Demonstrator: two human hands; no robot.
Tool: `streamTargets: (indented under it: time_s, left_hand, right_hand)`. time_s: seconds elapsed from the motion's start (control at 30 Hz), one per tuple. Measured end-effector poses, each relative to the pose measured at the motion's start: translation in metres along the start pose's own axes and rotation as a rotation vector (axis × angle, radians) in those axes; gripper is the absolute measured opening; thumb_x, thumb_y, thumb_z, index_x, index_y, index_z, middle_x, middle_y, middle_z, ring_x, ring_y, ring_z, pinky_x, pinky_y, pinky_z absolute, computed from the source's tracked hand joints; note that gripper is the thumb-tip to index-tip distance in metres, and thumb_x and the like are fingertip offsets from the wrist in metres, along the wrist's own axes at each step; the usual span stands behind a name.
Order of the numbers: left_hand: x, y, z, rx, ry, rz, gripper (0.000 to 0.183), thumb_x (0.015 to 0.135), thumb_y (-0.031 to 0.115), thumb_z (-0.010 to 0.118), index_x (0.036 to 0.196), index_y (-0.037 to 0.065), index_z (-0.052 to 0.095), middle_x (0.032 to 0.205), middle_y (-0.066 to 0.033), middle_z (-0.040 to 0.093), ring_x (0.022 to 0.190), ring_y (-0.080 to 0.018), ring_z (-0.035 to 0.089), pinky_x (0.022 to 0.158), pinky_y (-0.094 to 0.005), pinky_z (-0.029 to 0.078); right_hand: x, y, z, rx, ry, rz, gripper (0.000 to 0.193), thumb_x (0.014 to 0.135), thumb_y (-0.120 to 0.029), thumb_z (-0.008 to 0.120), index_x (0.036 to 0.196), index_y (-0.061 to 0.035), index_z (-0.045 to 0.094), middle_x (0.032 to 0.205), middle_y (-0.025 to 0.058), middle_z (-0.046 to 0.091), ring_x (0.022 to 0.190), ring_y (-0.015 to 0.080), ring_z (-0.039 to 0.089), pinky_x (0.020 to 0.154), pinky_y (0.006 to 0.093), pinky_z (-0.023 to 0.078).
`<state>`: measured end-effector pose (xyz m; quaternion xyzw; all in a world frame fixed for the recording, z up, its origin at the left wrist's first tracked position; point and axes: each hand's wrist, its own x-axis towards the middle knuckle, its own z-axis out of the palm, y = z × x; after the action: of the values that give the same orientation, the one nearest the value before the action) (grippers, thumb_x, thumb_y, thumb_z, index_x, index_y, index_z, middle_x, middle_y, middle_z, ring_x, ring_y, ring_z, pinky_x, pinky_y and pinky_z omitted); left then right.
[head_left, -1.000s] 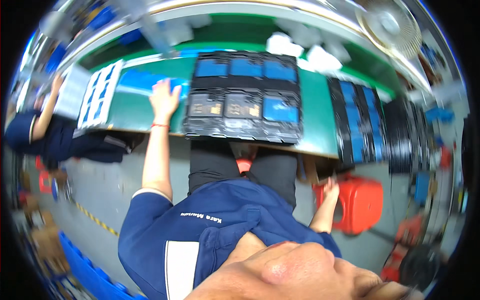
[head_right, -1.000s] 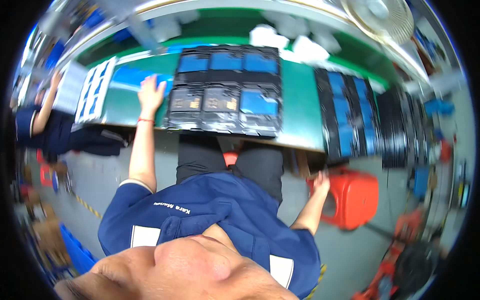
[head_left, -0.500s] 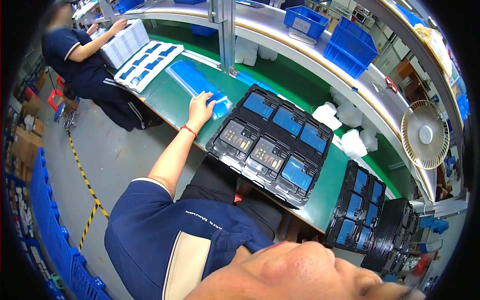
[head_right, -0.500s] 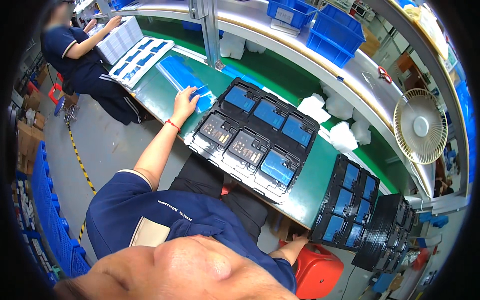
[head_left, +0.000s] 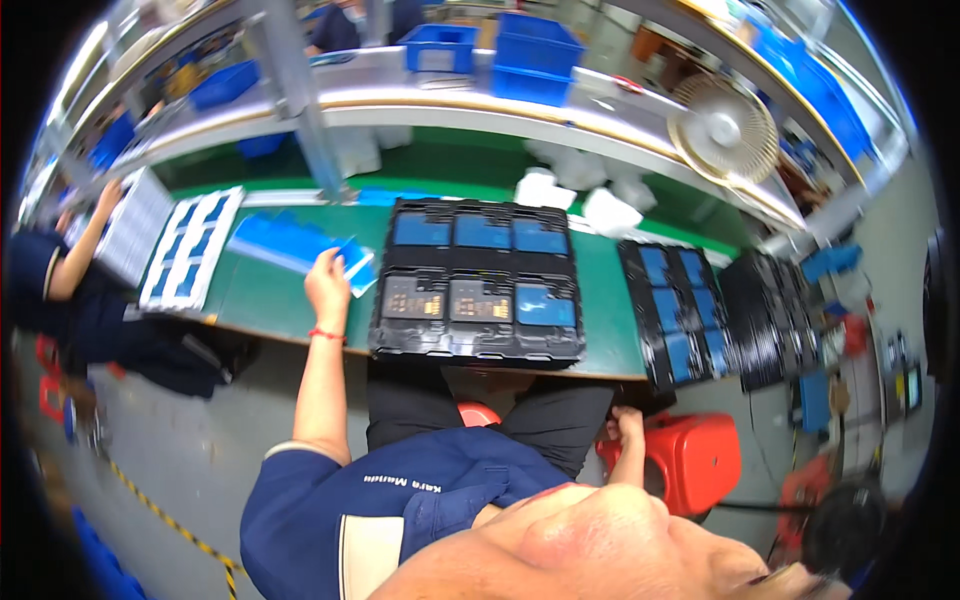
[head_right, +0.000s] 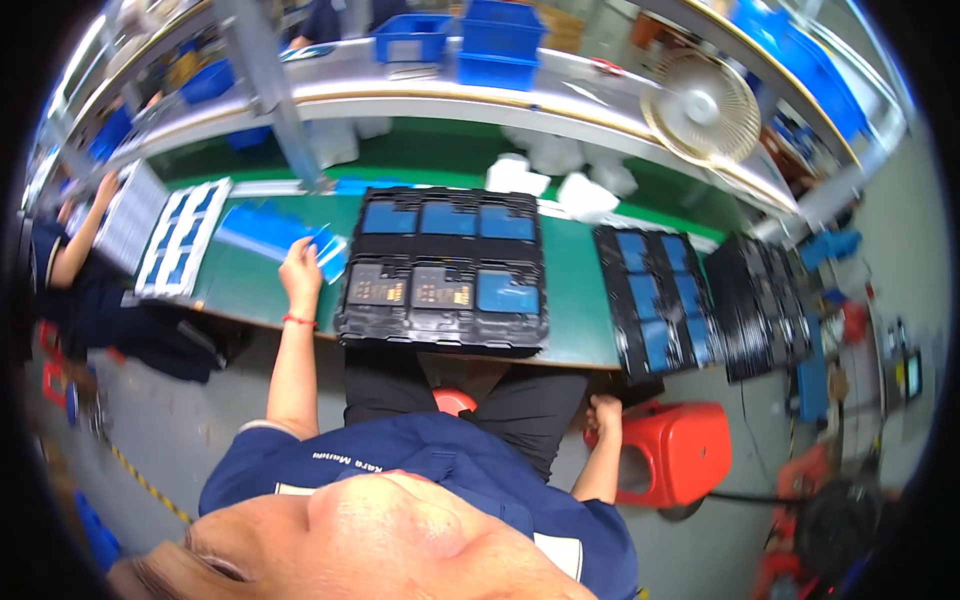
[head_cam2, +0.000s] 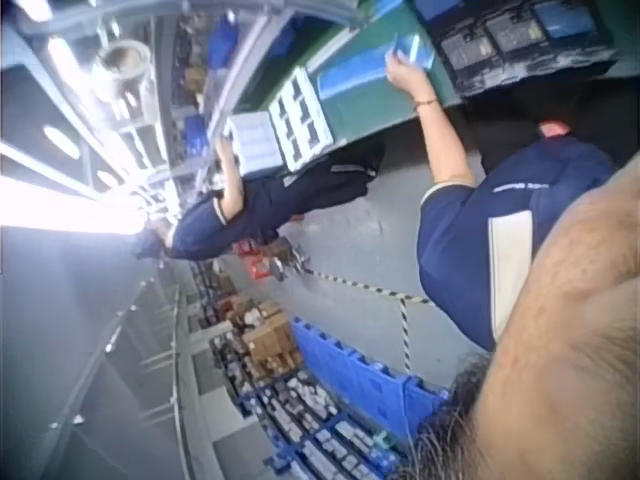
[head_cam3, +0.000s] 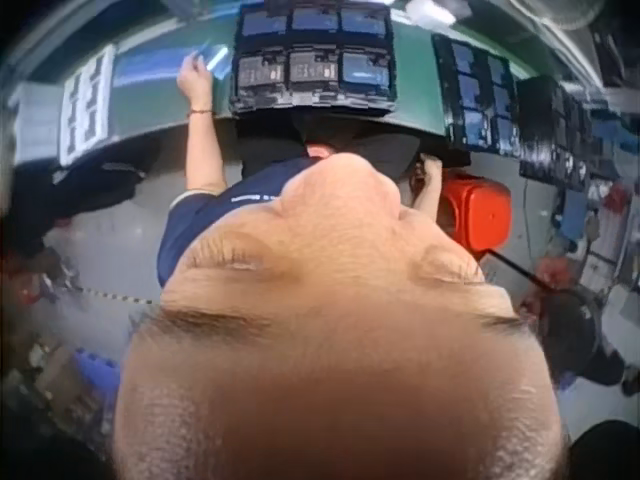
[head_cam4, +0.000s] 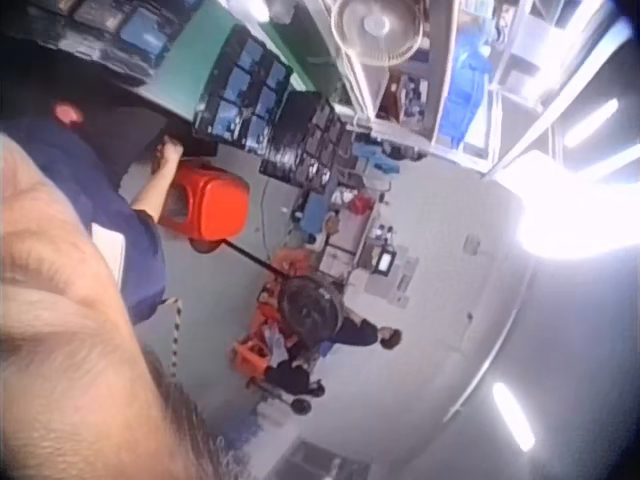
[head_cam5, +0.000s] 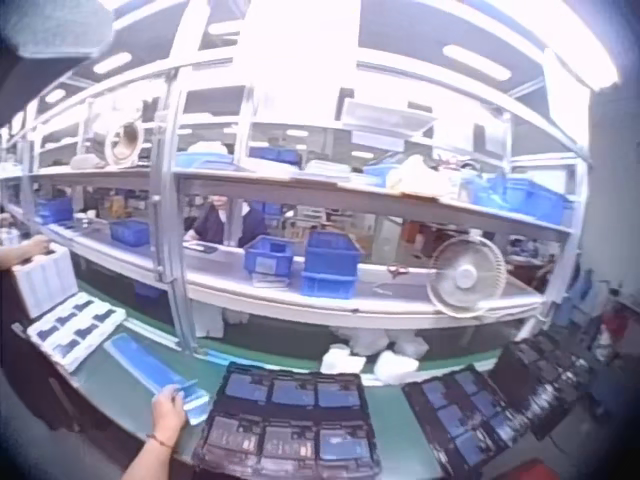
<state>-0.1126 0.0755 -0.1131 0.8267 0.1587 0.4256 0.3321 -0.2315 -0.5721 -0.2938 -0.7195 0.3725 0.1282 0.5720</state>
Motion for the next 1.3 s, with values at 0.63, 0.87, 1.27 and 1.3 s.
streamTargets:
  time_s: [0.63, 0.87, 1.27, 1.3]
  left_hand:
    - [0.028, -0.092, 0.018, -0.191, -0.133, 0.02, 0.023, 0.09, 0.017, 0.063, 0.102, -0.003, 0.063, 0.091, -0.0132, 0.068, 0.081, -0.0196, 0.063, 0.075, -0.0318, 0.05]
    - [0.034, -0.109, 0.023, -0.341, -0.197, -0.061, 0.023, 0.093, 0.016, 0.061, 0.101, -0.005, 0.06, 0.094, -0.0098, 0.064, 0.084, -0.0146, 0.06, 0.079, -0.0274, 0.049]
    - [0.046, -0.014, -0.026, -0.235, -0.235, 0.173, 0.018, 0.09, 0.016, 0.063, 0.086, -0.002, 0.061, 0.085, -0.0059, 0.062, 0.077, -0.0139, 0.053, 0.072, -0.0276, 0.044]
    - [0.047, 0.011, -0.026, -0.213, -0.217, 0.27, 0.017, 0.09, 0.014, 0.064, 0.085, -0.003, 0.061, 0.086, -0.0082, 0.063, 0.079, -0.0164, 0.056, 0.075, -0.0294, 0.046]
  right_hand:
    - [-0.225, -0.229, 0.003, -0.709, -0.388, -1.126, 0.043, 0.083, -0.028, 0.066, 0.114, 0.0012, 0.058, 0.093, 0.0202, 0.066, 0.086, 0.0328, 0.065, 0.077, 0.0408, 0.051]
    - [-0.24, -0.283, 0.074, -0.925, -0.587, -1.308, 0.041, 0.08, -0.022, 0.065, 0.114, 0.0009, 0.059, 0.103, 0.0214, 0.065, 0.095, 0.0375, 0.062, 0.081, 0.0415, 0.049]
    - [-0.24, -0.338, 0.163, -0.643, -0.824, -1.491, 0.032, 0.076, -0.019, 0.068, 0.101, 0.0025, 0.065, 0.093, 0.018, 0.069, 0.086, 0.0293, 0.067, 0.077, 0.0365, 0.053]
    - [-0.238, -0.344, 0.174, -0.577, -0.832, -1.503, 0.033, 0.076, -0.019, 0.069, 0.1, 0.0027, 0.065, 0.091, 0.0173, 0.069, 0.084, 0.0293, 0.067, 0.077, 0.0366, 0.052]
